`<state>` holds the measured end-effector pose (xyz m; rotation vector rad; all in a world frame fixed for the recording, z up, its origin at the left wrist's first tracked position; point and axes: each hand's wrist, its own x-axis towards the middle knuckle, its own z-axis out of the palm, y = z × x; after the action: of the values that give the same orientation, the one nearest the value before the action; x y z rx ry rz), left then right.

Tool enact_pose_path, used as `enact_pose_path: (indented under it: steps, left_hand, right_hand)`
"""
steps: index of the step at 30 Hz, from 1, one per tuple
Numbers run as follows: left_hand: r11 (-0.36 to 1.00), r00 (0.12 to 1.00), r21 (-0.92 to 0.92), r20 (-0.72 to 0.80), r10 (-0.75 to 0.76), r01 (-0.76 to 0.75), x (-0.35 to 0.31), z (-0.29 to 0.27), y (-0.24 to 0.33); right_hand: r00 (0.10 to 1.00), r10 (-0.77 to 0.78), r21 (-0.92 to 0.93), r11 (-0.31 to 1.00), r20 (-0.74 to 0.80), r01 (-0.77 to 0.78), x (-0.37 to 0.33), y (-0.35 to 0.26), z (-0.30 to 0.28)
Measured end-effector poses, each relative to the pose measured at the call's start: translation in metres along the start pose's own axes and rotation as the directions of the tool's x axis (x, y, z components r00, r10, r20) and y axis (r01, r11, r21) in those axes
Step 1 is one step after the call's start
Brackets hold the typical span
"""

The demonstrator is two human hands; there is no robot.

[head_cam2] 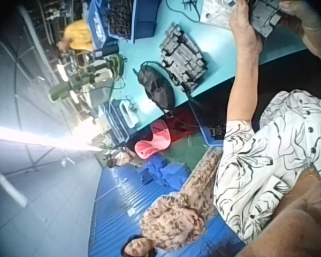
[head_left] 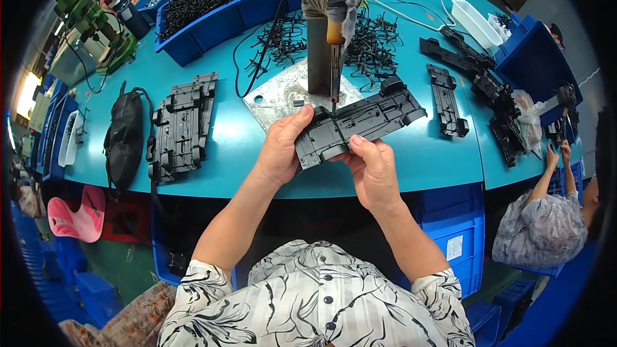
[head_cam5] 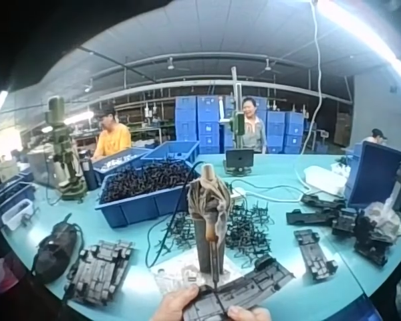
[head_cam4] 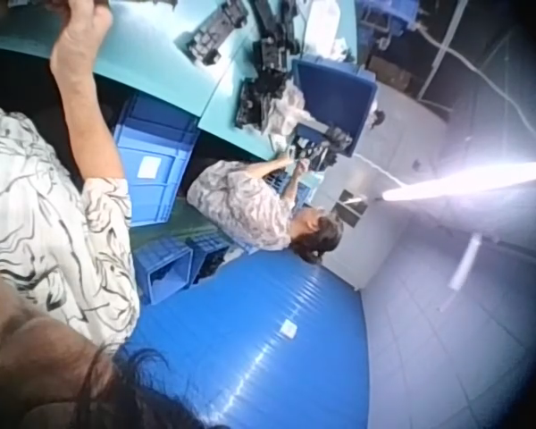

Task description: Assembling components onto a toy car chassis in a factory setting.

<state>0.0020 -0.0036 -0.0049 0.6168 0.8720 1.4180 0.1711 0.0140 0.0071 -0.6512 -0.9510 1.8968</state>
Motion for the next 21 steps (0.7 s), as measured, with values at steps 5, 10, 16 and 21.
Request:
enact_pose_path:
  steps: [5, 10, 16, 21]
  left_hand:
    - [1.0, 1.0, -0.004, 0.006, 0.004, -0.004, -0.001, 0.0, 0.0]
    - [0.993, 0.998, -0.109, -0.048, -0.051, 0.045, -0.008, 0.008, 0.005]
    - [0.977, 0.983, 0.134, -0.099, -0.155, 0.168, -0.033, 0.003, 0.017]
    - [0.926, 0.95, 0.372, -0.262, 0.172, -0.065, -0.064, -0.002, 0.008]
  right_hand:
    - [1.0, -0.005, -0.007, 1.0, -0.011, 0.005, -0.001, -0.002, 0.003]
    - [0.998, -0.009, -0.036, 0.999, -0.06, 0.007, -0.003, 0.005, -0.001]
    - [0.985, 0.089, 0.016, 0.996, -0.149, -0.088, -0.012, 0.002, -0.003]
    - [0.981, 0.12, -0.003, 0.993, -0.154, -0.122, -0.02, -0.004, -0.012]
